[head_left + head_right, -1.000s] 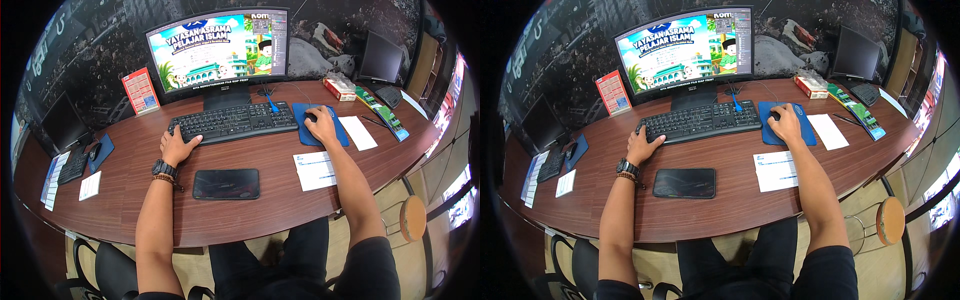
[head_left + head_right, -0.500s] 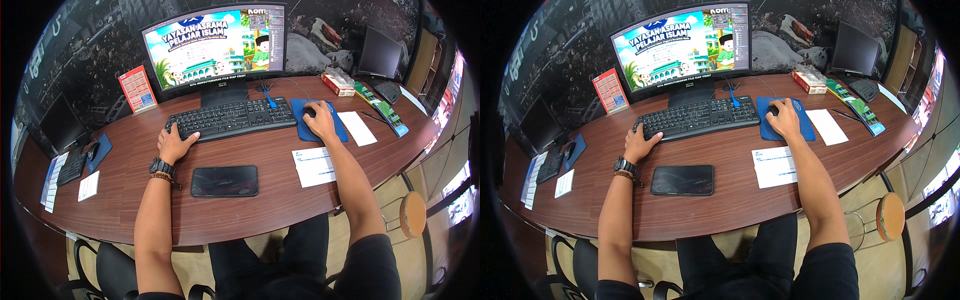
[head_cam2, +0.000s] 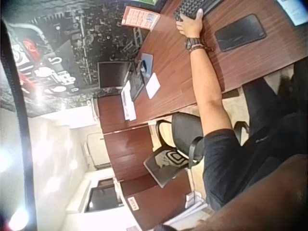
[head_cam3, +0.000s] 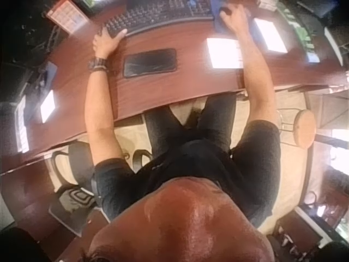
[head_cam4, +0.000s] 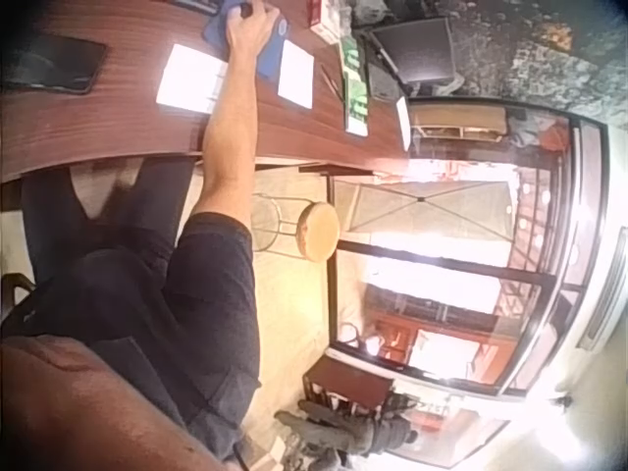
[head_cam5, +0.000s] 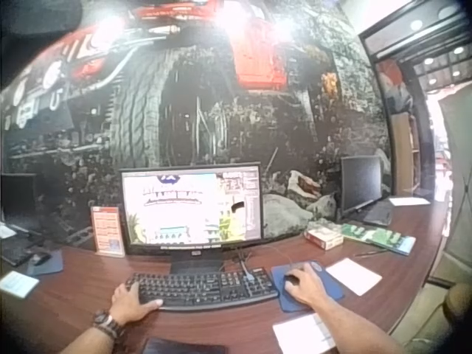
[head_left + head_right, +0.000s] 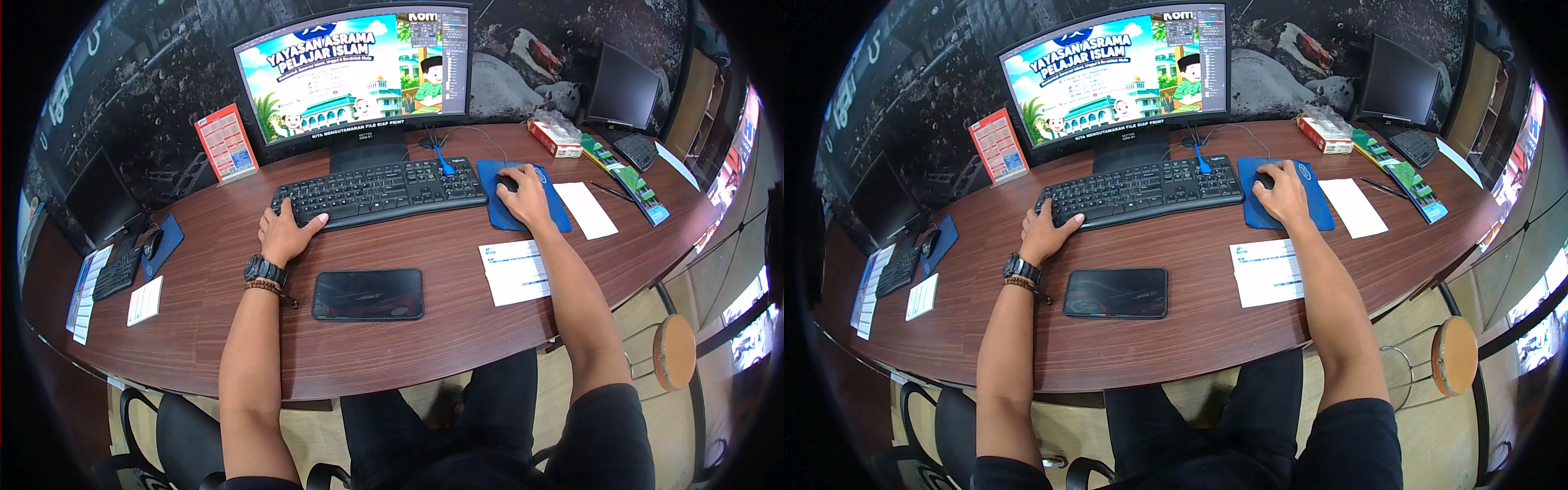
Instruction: The person is designing a poster on a computer using graphic design software.
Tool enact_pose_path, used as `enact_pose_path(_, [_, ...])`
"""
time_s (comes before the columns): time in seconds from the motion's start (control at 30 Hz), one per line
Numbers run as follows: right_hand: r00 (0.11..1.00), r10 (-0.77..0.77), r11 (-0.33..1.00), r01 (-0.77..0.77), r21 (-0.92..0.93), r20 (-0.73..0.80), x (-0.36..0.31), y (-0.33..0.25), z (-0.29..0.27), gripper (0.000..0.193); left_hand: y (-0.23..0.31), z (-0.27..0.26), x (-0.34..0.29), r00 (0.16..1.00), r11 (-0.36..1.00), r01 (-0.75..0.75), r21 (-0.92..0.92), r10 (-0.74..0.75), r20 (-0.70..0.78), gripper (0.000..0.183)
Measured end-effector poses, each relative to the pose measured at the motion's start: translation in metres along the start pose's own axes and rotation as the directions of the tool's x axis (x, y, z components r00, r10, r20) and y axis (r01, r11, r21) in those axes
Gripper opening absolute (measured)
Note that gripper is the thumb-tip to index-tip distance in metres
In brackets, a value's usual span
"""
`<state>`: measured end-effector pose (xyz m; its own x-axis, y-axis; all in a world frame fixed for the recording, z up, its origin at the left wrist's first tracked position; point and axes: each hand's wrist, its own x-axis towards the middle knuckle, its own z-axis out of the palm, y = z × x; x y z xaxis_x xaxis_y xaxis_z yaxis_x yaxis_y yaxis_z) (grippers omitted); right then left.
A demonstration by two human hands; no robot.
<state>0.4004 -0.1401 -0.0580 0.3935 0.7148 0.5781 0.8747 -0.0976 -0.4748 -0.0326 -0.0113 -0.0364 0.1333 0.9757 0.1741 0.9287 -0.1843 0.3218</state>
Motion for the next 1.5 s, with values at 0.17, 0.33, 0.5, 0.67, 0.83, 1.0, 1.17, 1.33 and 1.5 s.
enact_pose_path(0.17, [0.999,-0.033,0.999,0.033,-0.012,-0.008,0.000,-0.001,0.000,0.036,-0.001,0.002,0.001,1.000,1.000,0.005,0.014,-0.005,-0.007,0.108])
enact_pose_path(0.33, [1.000,-0.014,1.000,0.014,-0.008,0.009,0.000,-0.002,-0.001,0.037,-0.001,0.001,0.000,1.000,1.000,-0.002,-0.011,0.002,0.009,0.110])
enact_pose_path(0.5, [0.999,-0.032,0.999,0.032,-0.015,0.024,0.001,-0.001,0.000,0.036,-0.001,0.000,0.000,1.000,1.000,0.009,-0.002,-0.009,0.006,0.106])
enact_pose_path(0.67, [0.995,-0.079,0.997,0.078,0.026,0.056,0.001,-0.004,-0.002,0.034,-0.001,0.002,0.002,1.000,1.000,0.000,-0.004,0.000,0.008,0.107])
enact_pose_path(0.83, [0.991,-0.110,0.994,0.107,0.038,0.079,0.000,-0.006,-0.003,0.034,-0.002,0.005,0.002,1.000,1.000,-0.012,-0.005,0.012,-0.011,0.106])
enact_pose_path(1.0, [0.992,-0.097,0.994,0.093,0.050,0.082,-0.001,-0.011,-0.005,0.034,-0.003,0.005,0.001,1.000,1.000,-0.004,-0.005,0.004,-0.015,0.106])
enact_pose_path(1.17, [0.991,-0.102,0.994,0.098,0.046,0.084,-0.002,-0.012,-0.006,0.034,0.000,0.000,0.001,1.000,1.000,0.010,-0.007,-0.009,0.026,0.109])
enact_pose_path(1.33, [0.992,-0.101,0.994,0.098,0.041,0.082,-0.001,-0.012,-0.006,0.035,0.000,0.000,0.001,1.000,1.000,0.003,-0.001,-0.003,0.021,0.109])
enact_pose_path(1.5, [0.990,-0.114,0.993,0.110,0.046,0.082,-0.001,-0.010,-0.006,0.034,0.001,0.000,0.001,1.000,1.000,0.008,0.008,-0.008,0.021,0.108])
